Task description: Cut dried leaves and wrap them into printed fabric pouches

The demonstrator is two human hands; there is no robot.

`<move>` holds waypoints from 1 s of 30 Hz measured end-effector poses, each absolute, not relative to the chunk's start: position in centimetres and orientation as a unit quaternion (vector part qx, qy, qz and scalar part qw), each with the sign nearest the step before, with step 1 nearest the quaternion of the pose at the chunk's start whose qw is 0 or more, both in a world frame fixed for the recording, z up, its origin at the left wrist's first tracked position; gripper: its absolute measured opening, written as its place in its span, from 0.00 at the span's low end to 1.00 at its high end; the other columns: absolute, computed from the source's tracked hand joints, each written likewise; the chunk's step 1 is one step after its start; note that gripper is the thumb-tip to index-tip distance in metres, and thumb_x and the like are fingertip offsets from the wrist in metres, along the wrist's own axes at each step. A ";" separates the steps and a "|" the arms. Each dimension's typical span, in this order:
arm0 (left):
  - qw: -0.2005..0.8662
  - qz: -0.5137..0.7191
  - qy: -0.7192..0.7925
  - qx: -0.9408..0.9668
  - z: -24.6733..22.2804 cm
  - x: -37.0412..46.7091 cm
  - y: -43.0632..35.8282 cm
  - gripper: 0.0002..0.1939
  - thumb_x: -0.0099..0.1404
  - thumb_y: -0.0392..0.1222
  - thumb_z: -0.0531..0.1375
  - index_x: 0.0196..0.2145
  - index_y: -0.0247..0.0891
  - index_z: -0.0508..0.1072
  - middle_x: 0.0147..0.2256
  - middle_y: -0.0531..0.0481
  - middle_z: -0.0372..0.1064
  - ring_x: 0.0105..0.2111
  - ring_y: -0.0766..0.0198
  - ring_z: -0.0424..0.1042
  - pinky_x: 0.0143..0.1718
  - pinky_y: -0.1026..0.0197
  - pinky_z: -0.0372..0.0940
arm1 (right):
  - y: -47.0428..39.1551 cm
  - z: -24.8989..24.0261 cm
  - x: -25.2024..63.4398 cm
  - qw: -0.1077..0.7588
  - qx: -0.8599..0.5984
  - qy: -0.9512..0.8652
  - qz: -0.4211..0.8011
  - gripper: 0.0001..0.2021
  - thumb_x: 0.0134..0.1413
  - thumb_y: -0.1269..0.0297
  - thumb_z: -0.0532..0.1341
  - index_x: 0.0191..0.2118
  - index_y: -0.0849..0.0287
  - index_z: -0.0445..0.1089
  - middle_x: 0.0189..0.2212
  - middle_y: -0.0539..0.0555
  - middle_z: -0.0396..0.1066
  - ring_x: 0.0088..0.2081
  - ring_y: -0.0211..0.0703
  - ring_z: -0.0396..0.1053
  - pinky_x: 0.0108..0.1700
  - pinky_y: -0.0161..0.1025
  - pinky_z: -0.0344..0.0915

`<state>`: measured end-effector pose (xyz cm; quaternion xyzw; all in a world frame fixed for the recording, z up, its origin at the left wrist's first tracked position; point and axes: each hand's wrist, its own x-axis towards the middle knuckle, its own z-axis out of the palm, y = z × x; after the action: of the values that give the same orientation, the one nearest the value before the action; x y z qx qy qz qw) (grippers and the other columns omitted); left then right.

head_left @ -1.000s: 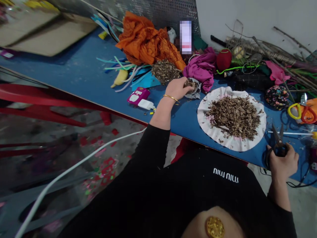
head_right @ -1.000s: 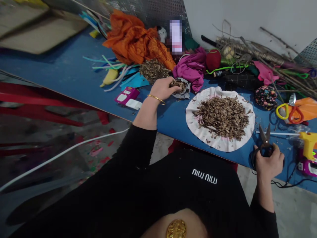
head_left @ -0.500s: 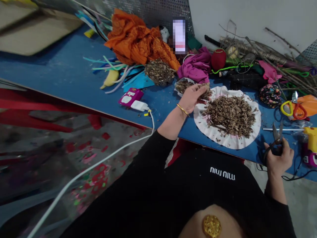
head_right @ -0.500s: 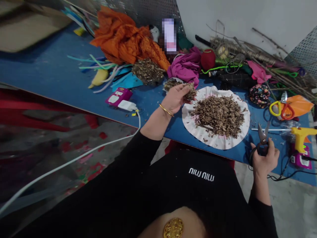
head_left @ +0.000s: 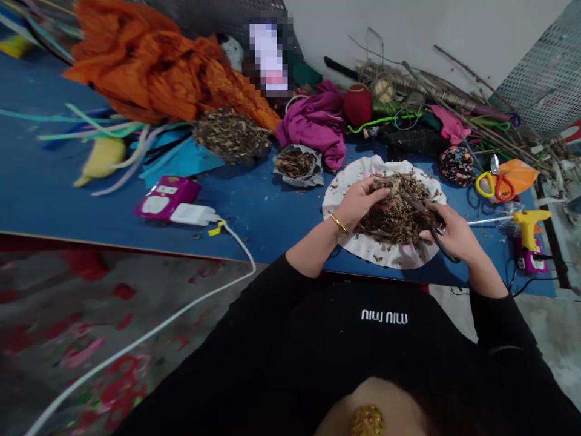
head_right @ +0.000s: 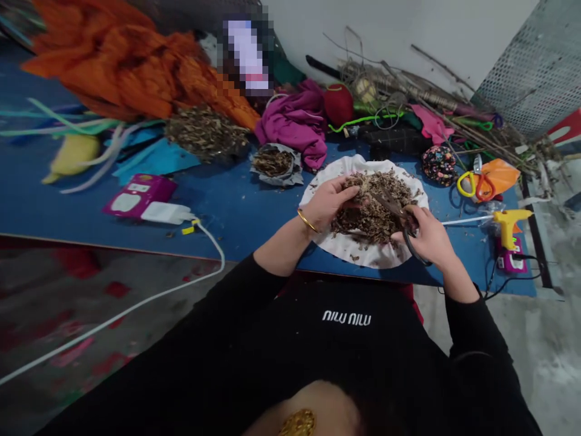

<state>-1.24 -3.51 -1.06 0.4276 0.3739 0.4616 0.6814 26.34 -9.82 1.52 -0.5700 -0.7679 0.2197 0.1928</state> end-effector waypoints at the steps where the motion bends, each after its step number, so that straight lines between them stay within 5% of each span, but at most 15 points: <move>1: 0.666 0.469 0.377 0.441 -1.3 -1.1 -3.6 0.24 0.55 0.52 0.74 0.44 0.37 0.74 0.42 0.48 0.76 0.39 0.62 0.78 0.42 0.59 0.76 | -9.0 1.9 26.1 0.179 -0.561 -0.778 0.218 0.36 0.53 0.36 0.65 0.59 0.57 0.70 0.50 0.63 0.75 0.48 0.58 0.75 0.50 0.51 0.71; 10: 0.595 0.440 0.424 0.522 -2.3 -1.3 -3.8 0.24 0.55 0.59 0.73 0.38 0.37 0.77 0.34 0.49 0.76 0.36 0.61 0.74 0.41 0.59 0.70 | -6.5 1.5 23.7 0.175 -0.504 -0.809 0.246 0.36 0.55 0.31 0.61 0.57 0.56 0.71 0.47 0.61 0.75 0.45 0.55 0.75 0.46 0.47 0.71; 20: 0.594 0.408 0.437 0.538 -2.0 -1.7 -4.1 0.23 0.53 0.58 0.73 0.36 0.37 0.79 0.38 0.46 0.79 0.39 0.58 0.75 0.42 0.59 0.70 | -7.4 1.1 24.4 0.130 -0.527 -0.816 0.199 0.21 0.57 0.60 0.60 0.56 0.57 0.74 0.45 0.61 0.79 0.43 0.53 0.76 0.43 0.45 0.71; 30: 0.588 0.421 0.437 0.536 -2.1 -1.7 -4.3 0.22 0.53 0.57 0.73 0.35 0.36 0.79 0.34 0.48 0.77 0.35 0.61 0.74 0.39 0.61 0.69 | -7.7 0.7 23.9 0.115 -0.523 -0.828 0.164 0.22 0.58 0.60 0.58 0.57 0.60 0.73 0.46 0.63 0.77 0.43 0.55 0.76 0.42 0.47 0.72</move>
<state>-1.71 -4.27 -2.12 0.5356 0.4365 0.4211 0.5876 23.85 -7.68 0.72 -0.5234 -0.8282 0.1639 0.1149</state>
